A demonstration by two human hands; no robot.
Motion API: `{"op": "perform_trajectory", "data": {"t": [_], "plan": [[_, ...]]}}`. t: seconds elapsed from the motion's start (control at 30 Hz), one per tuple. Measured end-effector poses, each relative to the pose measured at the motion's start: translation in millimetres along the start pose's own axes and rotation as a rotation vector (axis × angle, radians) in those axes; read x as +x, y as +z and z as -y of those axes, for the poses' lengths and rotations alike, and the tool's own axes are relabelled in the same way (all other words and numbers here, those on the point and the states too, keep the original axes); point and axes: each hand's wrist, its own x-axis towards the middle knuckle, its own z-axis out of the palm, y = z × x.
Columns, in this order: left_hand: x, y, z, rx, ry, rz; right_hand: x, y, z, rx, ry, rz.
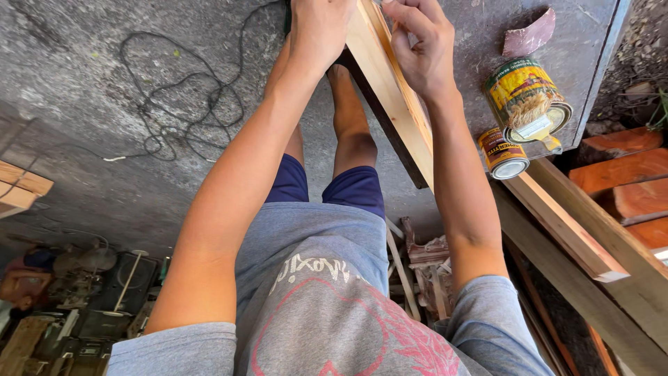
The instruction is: The person uses a small knife to scrape the surface of a long wooden plank resting on a workbench. They repeatedly scrape along the length of the plank, flipping it over to work on different sides and edges.
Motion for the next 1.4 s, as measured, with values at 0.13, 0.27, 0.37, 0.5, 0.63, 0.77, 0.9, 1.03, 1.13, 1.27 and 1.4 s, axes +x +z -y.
{"op": "perform_trajectory", "data": {"t": [0.13, 0.27, 0.37, 0.5, 0.63, 0.77, 0.9, 1.03, 1.13, 1.27, 1.4], "plan": [[2, -7, -25, -0.03, -0.254, 0.079, 4, 1, -6, 0.019, -0.036, 0.005], [2, -18, -50, -0.143, -0.315, 0.096, 4, -4, -8, -0.035, -0.056, 0.03], [3, -23, -58, -0.138, -0.301, 0.113, 5, -5, -8, -0.063, -0.067, 0.06], [4, -23, -61, -0.138, -0.294, 0.104, 9, -12, -8, -0.088, -0.096, 0.077], [5, -23, -62, -0.117, -0.316, 0.115, 12, -24, -4, -0.364, -0.173, 0.042], [5, -23, -61, -0.06, -0.361, 0.109, 14, -25, 5, -0.33, -0.2, 0.094], [6, -21, -59, -0.083, -0.342, 0.13, 16, -29, 13, -0.503, -0.221, 0.091], [4, -19, -54, -0.073, -0.282, 0.105, 17, -34, 18, -0.513, -0.227, 0.149], [3, -17, -51, -0.087, -0.274, 0.099, 18, -38, 18, -0.53, -0.287, 0.191], [2, -15, -49, -0.143, -0.303, 0.116, 24, -41, 16, -0.519, -0.271, 0.226], [1, -15, -49, -0.084, -0.29, 0.103, 24, -47, 14, -0.473, -0.236, 0.231]]}}
